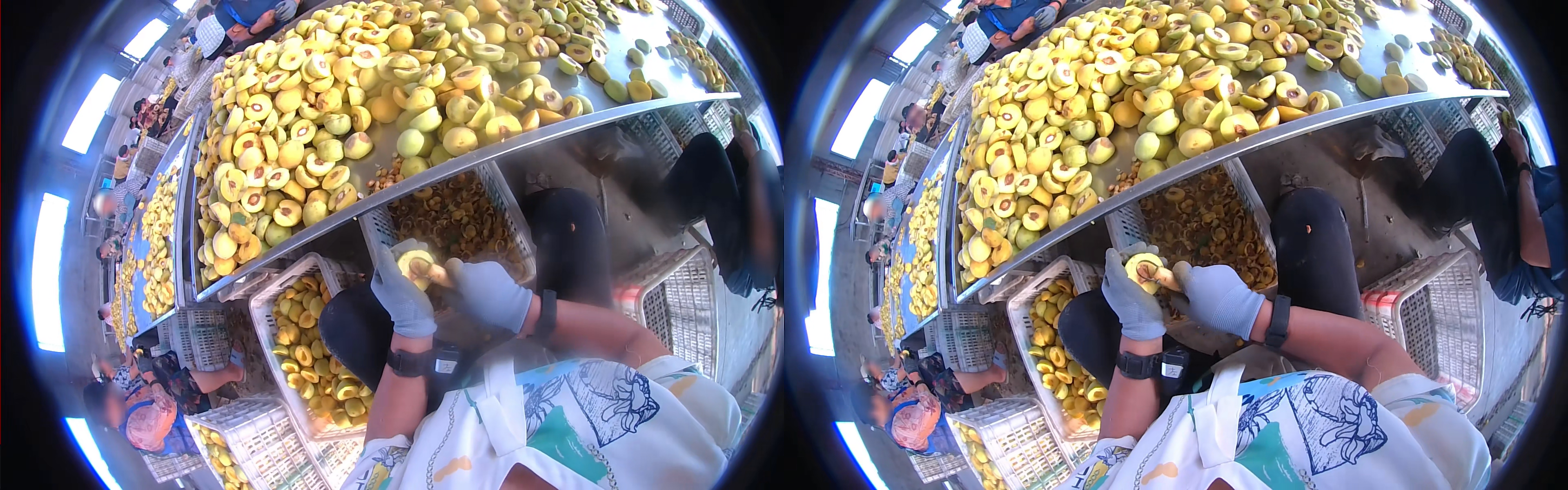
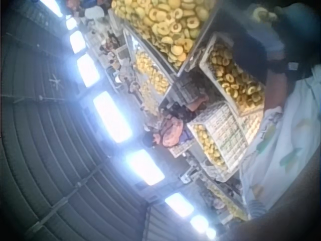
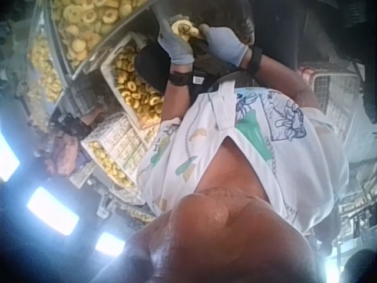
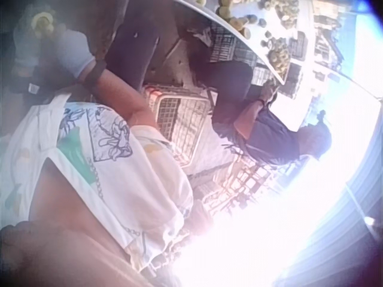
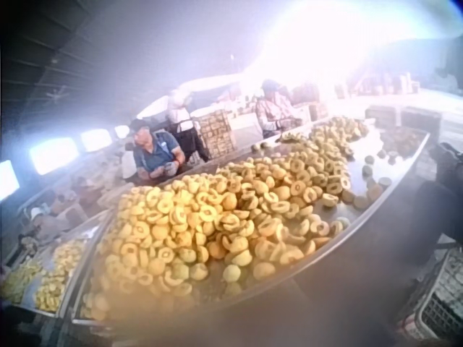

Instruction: The person uses a specialized tool to remove the pits from apricots and then places the pitted fruit into a basket.

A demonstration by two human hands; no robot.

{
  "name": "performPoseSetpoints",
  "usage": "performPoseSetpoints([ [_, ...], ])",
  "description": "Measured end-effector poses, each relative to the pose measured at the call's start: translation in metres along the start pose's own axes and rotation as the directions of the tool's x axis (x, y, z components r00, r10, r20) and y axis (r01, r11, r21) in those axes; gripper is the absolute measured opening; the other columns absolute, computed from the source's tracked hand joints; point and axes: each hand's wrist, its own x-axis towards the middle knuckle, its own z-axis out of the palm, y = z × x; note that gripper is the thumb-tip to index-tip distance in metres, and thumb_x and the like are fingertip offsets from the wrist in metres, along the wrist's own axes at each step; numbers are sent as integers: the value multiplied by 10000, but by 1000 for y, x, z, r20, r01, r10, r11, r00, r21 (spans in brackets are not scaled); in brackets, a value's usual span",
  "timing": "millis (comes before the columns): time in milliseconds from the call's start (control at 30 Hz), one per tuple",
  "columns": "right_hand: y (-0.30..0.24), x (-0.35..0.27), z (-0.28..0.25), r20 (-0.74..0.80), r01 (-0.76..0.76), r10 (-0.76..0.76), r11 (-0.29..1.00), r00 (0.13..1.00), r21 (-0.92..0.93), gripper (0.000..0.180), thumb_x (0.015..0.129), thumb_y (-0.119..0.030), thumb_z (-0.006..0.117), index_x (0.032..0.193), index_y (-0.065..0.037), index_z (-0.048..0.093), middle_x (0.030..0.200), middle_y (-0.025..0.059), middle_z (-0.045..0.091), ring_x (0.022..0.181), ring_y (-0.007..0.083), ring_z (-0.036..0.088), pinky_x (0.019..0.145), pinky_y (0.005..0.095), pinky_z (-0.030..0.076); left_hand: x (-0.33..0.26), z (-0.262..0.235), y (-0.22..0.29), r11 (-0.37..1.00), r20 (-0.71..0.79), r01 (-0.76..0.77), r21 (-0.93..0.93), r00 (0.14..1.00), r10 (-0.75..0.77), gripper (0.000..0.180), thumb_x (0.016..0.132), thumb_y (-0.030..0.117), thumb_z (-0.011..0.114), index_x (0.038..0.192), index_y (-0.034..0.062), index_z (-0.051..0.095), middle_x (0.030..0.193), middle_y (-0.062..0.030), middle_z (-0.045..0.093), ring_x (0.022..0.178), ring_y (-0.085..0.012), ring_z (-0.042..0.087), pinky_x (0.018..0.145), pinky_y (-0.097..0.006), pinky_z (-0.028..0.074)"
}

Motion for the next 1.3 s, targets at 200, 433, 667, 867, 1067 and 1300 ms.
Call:
performPoseSetpoints([
  [200, 0, 2, 2, 0, -9, 9, 998, 1000, -60, 291, 861, -278, 660, 952, -44, 513, 720, 169, 653, 651, 364, 660, 580, 446, 529, -3, -2, 2, 1000, 37, -17, 10, 999, 16, 448, 1020, 326, 441, 931, -42, 679, 830, -107, 690, 752, -176, 642, 718, -276, 511],
  [433, 13, -5, 49, -72, -67, 96, 941, 993, 333, 303, 875, -276, 645, 974, -20, 518, 740, 201, 652, 660, 392, 653, 581, 438, 527, -6, 4, -7, 982, -55, -148, 120, 986, 156, 449, 1015, 315, 460, 885, -45, 696, 829, -86, 693, 753, -152, 630, 728, -269, 497],
  [667, -6, -4, 8, 181, -206, 117, 751, 977, 627, 339, 886, -239, 606, 1097, 20, 545, 743, 172, 641, 599, 273, 648, 578, 381, 520, 3, -7, -9, 985, 18, -107, 137, 994, 105, 485, 1029, 367, 433, 885, -37, 658, 834, -165, 695, 653, -226, 667, 612, -319, 552],
  [867, 9, -3, 6, 341, -319, 104, 671, 934, 669, 329, 897, -229, 611, 1107, 22, 584, 736, 13, 599, 607, 97, 568, 553, 247, 470, 4, 0, -7, 988, 37, -30, 151, 999, 24, 458, 1021, 330, 463, 847, -42, 664, 782, -165, 694, 617, -212, 659, 578, -313, 543],
  [1067, -8, 2, -24, 616, -602, 137, 450, 776, 659, 354, 891, -227, 618, 1124, 36, 583, 750, 18, 608, 622, 98, 570, 574, 250, 474, 5, -6, -6, 954, 77, -70, 292, 996, 50, 449, 1014, 311, 484, 816, -45, 673, 737, -143, 691, 605, -193, 646, 590, -298, 532],
  [1300, 0, 3, -28, 627, -643, 185, 387, 756, 661, 269, 909, -250, 595, 1015, -3, 597, 661, 1, 566, 494, 85, 519, 429, 237, 415, -3, 20, 4, 988, 40, 107, -113, 994, -103, 538, 1020, 406, 408, 836, -27, 669, 757, -144, 686, 675, -229, 663, 703, -330, 563],
])
